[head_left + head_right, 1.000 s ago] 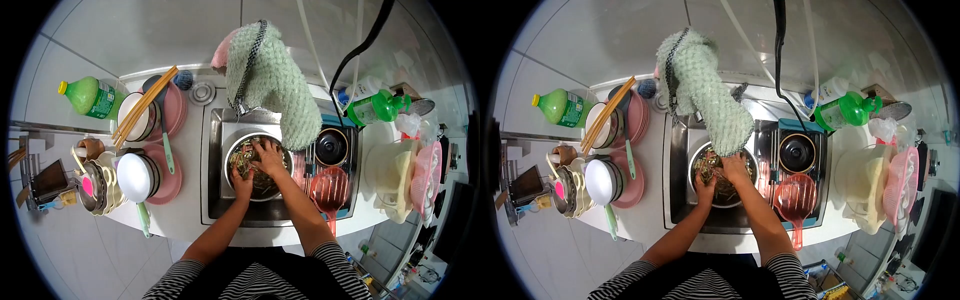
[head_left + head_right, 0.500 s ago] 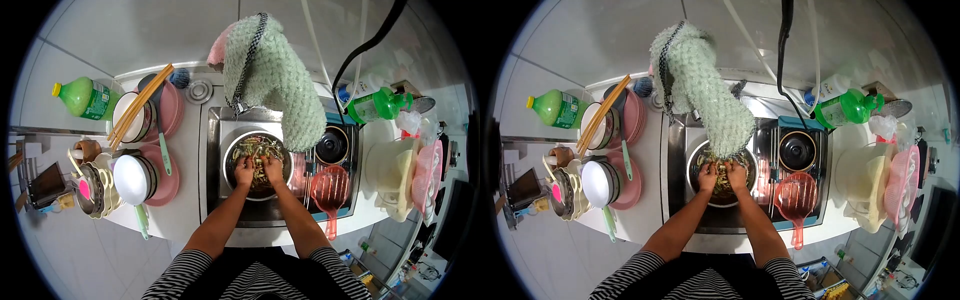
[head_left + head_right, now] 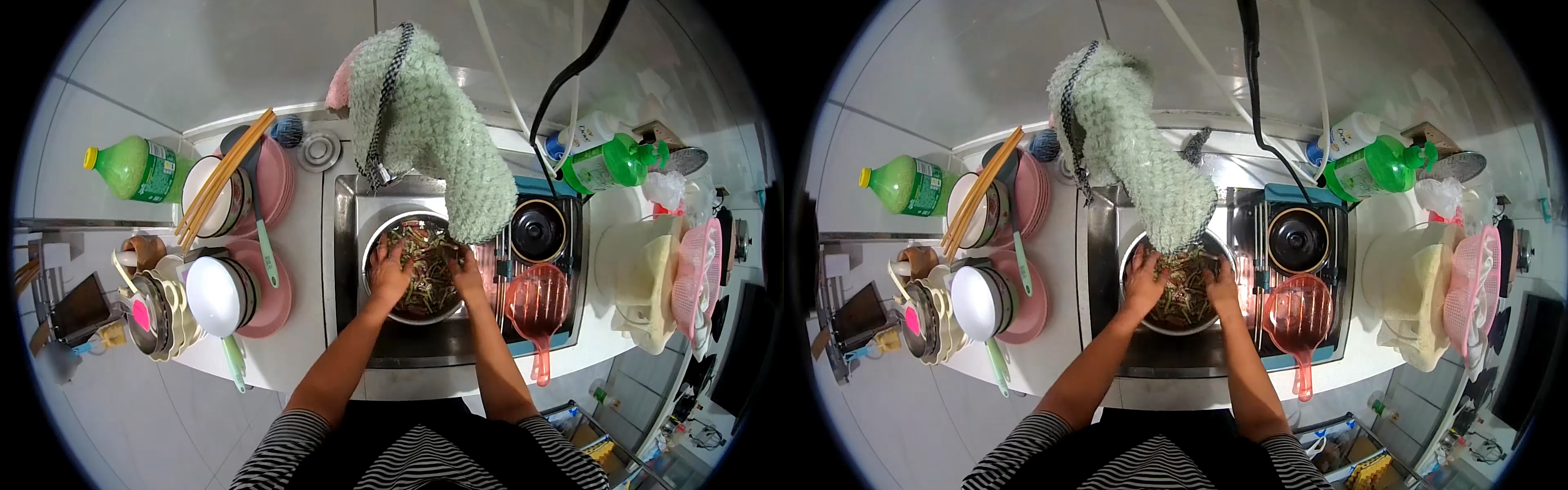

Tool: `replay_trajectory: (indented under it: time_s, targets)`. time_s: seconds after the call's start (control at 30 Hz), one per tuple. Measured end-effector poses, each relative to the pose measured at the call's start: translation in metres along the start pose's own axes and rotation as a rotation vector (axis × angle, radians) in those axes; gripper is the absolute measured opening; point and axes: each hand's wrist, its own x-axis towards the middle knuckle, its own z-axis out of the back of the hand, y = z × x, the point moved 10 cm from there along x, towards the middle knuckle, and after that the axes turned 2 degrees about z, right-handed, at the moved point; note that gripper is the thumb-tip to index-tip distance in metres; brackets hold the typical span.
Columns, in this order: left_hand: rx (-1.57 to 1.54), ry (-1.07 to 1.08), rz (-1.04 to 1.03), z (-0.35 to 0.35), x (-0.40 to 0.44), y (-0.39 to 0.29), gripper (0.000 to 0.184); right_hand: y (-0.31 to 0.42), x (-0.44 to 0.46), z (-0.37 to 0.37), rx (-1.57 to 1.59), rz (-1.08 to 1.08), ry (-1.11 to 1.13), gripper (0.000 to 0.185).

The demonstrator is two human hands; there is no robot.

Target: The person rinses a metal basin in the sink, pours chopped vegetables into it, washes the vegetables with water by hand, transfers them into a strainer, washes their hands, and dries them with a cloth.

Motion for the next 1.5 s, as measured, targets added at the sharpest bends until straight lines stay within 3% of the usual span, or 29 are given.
replay_trajectory:
  time_s: [0.03, 0.07, 0.1, 0.13, 0.2, 0.23, 0.33, 0.4, 0.57, 0.63, 0.67, 0.7, 0.77, 0.8, 0.83, 0.9, 0.93, 0.97, 1.03, 1.07, 1.17, 1.2, 1.3, 1.33, 1.37, 1.43, 1.47, 1.5]
  targets:
    - [-0.009, 0.029, 0.049, -0.007, 0.007, 0.013, 0.052, -0.037, 0.008, -0.007, 0.252, -0.112, -0.058, 0.051]
    - [-0.074, 0.116, 0.175, -0.04, 0.017, 0.049, 0.061, -0.054, 0.015, -0.014, 0.059, -0.117, -0.067, 0.056]
    - [-0.076, 0.116, 0.171, -0.066, 0.029, 0.07, 0.061, -0.063, 0.007, -0.02, -0.086, -0.344, -0.018, 0.07]
    - [-0.244, 0.172, 0.268, -0.098, 0.038, 0.096, 0.064, -0.068, 0.008, -0.035, -0.044, -0.371, -0.008, 0.076]
    - [-0.568, 0.246, 0.281, -0.106, 0.037, 0.078, 0.071, -0.06, 0.004, -0.054, -0.016, -0.505, 0.041, 0.088]
    - [-0.566, 0.216, 0.44, -0.088, 0.019, 0.06, 0.068, -0.044, 0.004, -0.057, -0.016, -0.475, 0.021, 0.09]
    - [-0.695, 0.084, 0.392, -0.081, 0.011, 0.044, 0.063, -0.062, 0.015, -0.072, 0.082, -0.383, -0.069, 0.083]
    - [-0.574, -0.167, 0.426, -0.057, 0.001, 0.048, 0.054, -0.057, 0.02, -0.071, 0.277, -0.251, -0.113, 0.063]
    - [-0.451, -0.207, 0.21, -0.042, -0.006, 0.037, 0.048, 0.015, -0.003, -0.024, 0.118, -0.12, -0.15, 0.047]
    - [-0.577, -0.116, 0.373, -0.058, -0.017, 0.051, 0.044, 0.036, -0.003, -0.017, -0.11, 0.106, -0.163, 0.044]
    - [-0.771, -0.048, 0.44, -0.074, -0.02, 0.06, 0.046, 0.036, -0.005, -0.017, -0.133, 0.124, -0.15, 0.035]
    - [-0.772, -0.052, 0.44, -0.078, -0.023, 0.065, 0.046, 0.046, -0.008, -0.013, -0.133, 0.126, -0.147, 0.035]
    - [-0.855, -0.131, 0.275, -0.07, -0.026, 0.061, 0.055, 0.075, -0.013, -0.017, -0.106, 0.285, -0.027, 0.035]
    - [-0.927, -0.018, 0.4, -0.059, -0.038, 0.046, 0.057, 0.074, -0.011, -0.028, -0.116, 0.281, 0.126, 0.041]
    - [-0.925, -0.022, 0.401, -0.059, -0.042, 0.047, 0.057, 0.084, -0.011, -0.026, -0.113, 0.282, 0.13, 0.041]
    - [-0.998, -0.158, 0.288, -0.046, -0.052, 0.044, 0.062, 0.112, -0.021, -0.046, -0.372, 0.424, 0.382, 0.043]
    - [-1.073, -0.064, 0.468, -0.051, -0.064, 0.046, 0.062, 0.113, -0.02, -0.054, -0.441, 0.341, 0.492, 0.05]
    - [-1.073, -0.064, 0.467, -0.039, -0.07, 0.038, 0.062, 0.124, -0.015, -0.056, -0.441, 0.341, 0.491, 0.05]
    - [-1.557, 0.068, 0.904, -0.052, -0.099, 0.028, 0.061, 0.123, -0.005, -0.072, -0.783, 0.289, 0.587, 0.054]
    - [-1.609, 0.231, 1.052, -0.105, -0.105, 0.062, 0.054, 0.121, 0.005, -0.083, -0.787, 0.403, 0.547, 0.056]
    - [-1.794, 0.159, 1.038, -0.102, -0.095, 0.047, 0.051, 0.101, 0.032, -0.106, -0.815, 0.325, 0.485, 0.055]
    - [-1.781, 0.161, 0.95, -0.107, -0.081, 0.051, 0.055, 0.085, 0.036, -0.108, -0.825, 0.188, 0.505, 0.053]
    - [-1.902, 0.226, 0.834, -0.131, -0.041, 0.058, 0.063, 0.063, 0.029, -0.108, -0.742, 0.133, 0.466, 0.05]
    - [-1.803, 0.239, 0.992, -0.14, -0.041, 0.064, 0.073, 0.065, 0.024, -0.102, -0.693, 0.098, 0.438, 0.049]
    - [-1.812, 0.242, 0.997, -0.143, -0.038, 0.062, 0.073, 0.058, 0.02, -0.102, -0.702, 0.096, 0.441, 0.049]
    - [-1.302, 0.02, 0.981, -0.12, -0.037, 0.078, 0.077, 0.042, 0.023, -0.094, -0.412, 0.071, 0.306, 0.048]
    - [-1.356, 0.014, 0.839, -0.13, -0.024, 0.088, 0.077, 0.042, 0.023, -0.085, -0.362, 0.161, 0.178, 0.049]
    - [-1.358, 0.016, 0.835, -0.126, -0.024, 0.082, 0.077, 0.041, 0.021, -0.084, -0.363, 0.163, 0.176, 0.049]
